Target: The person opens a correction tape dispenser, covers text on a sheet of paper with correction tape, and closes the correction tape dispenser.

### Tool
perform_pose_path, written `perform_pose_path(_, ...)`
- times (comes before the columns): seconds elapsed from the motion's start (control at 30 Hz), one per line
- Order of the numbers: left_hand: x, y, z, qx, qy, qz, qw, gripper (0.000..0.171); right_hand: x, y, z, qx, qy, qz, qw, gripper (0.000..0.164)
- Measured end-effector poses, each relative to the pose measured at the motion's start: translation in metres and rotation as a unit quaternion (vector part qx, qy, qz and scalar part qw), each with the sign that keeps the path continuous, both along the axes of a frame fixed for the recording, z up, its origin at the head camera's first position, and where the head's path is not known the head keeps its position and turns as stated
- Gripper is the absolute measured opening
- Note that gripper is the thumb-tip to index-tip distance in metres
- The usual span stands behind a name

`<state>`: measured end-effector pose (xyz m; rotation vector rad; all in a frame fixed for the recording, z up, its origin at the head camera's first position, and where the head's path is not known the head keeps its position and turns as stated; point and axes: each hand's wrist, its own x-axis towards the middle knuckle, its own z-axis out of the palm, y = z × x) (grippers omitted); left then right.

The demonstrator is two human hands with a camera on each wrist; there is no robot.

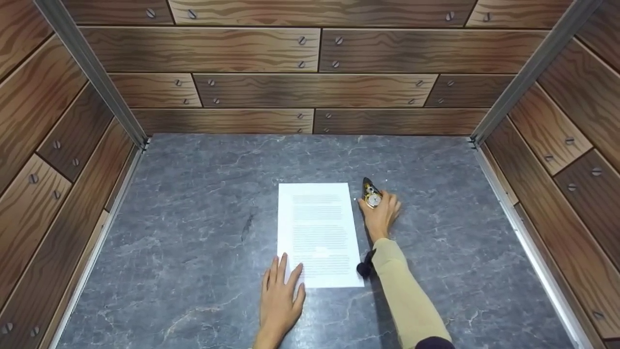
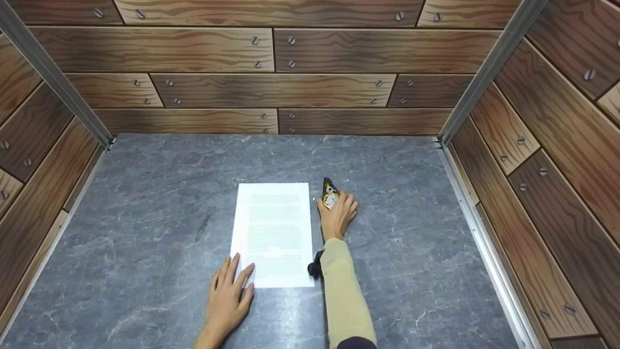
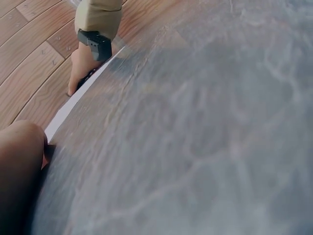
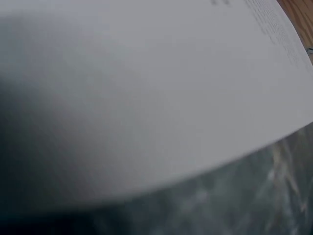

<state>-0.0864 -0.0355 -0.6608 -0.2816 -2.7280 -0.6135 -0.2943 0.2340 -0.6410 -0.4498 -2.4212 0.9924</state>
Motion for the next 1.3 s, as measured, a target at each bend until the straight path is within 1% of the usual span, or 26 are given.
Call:
perform_pose_path(0.1,0.001,-0.002,-0.001,-0.001,0.001,-0.003,1.0,0.041,0.001,-0.001,-0.003,0.008,0.001,-0.003,1.0,0.071)
perform_pose_path(0.23,0.003,-0.004,-0.002,0.004,0.006,0.0,1.0,0.041,0.002,-0.003,-0.004,0.011,-0.007,0.002,1.0,0.07)
perform_pose_path(0.37,0.002,-0.005,-0.003,0.007,0.007,0.001,1.0,0.041,0.001,-0.005,-0.003,0.017,-0.01,0.005,1.0,0.07)
perform_pose_path(0.47,0.001,-0.009,-0.004,0.003,0.007,0.0,1.0,0.041,0.002,-0.007,-0.004,0.017,-0.013,0.004,1.0,0.075)
perform_pose_path(0.57,0.001,-0.012,-0.005,0.0,0.009,0.003,1.0,0.041,0.005,-0.009,-0.005,0.004,-0.019,0.014,1.0,0.083)
perform_pose_path(0.67,0.002,-0.012,-0.006,0.004,0.013,0.004,0.9999,0.041,0.01,-0.008,-0.004,-0.02,-0.019,0.025,0.999,0.093)
perform_pose_path(0.77,0.0,-0.011,-0.006,0.01,0.012,-0.005,0.9999,0.042,0.014,-0.005,-0.003,-0.053,-0.014,0.035,0.998,0.101)
perform_pose_path(0.93,-0.002,-0.013,-0.004,0.012,0.012,-0.012,0.9998,0.044,0.025,-0.003,0.001,-0.117,-0.025,0.032,0.992,0.105)
perform_pose_path(1.0,-0.003,-0.014,-0.002,0.017,0.011,-0.013,0.9997,0.045,0.03,-0.002,0.003,-0.141,-0.033,0.026,0.989,0.104)
perform_pose_path(1.1,-0.005,-0.014,0.0,0.038,0.006,-0.015,0.9991,0.046,0.038,-0.001,0.007,-0.169,-0.048,0.023,0.984,0.1)
perform_pose_path(1.2,-0.006,-0.017,0.004,0.066,-0.009,-0.021,0.9976,0.045,0.051,-0.001,0.011,-0.195,-0.064,0.039,0.978,0.091)
perform_pose_path(1.3,-0.008,-0.023,0.012,0.082,-0.027,-0.029,0.9958,0.045,0.069,-0.001,0.015,-0.216,-0.078,0.067,0.971,0.083)
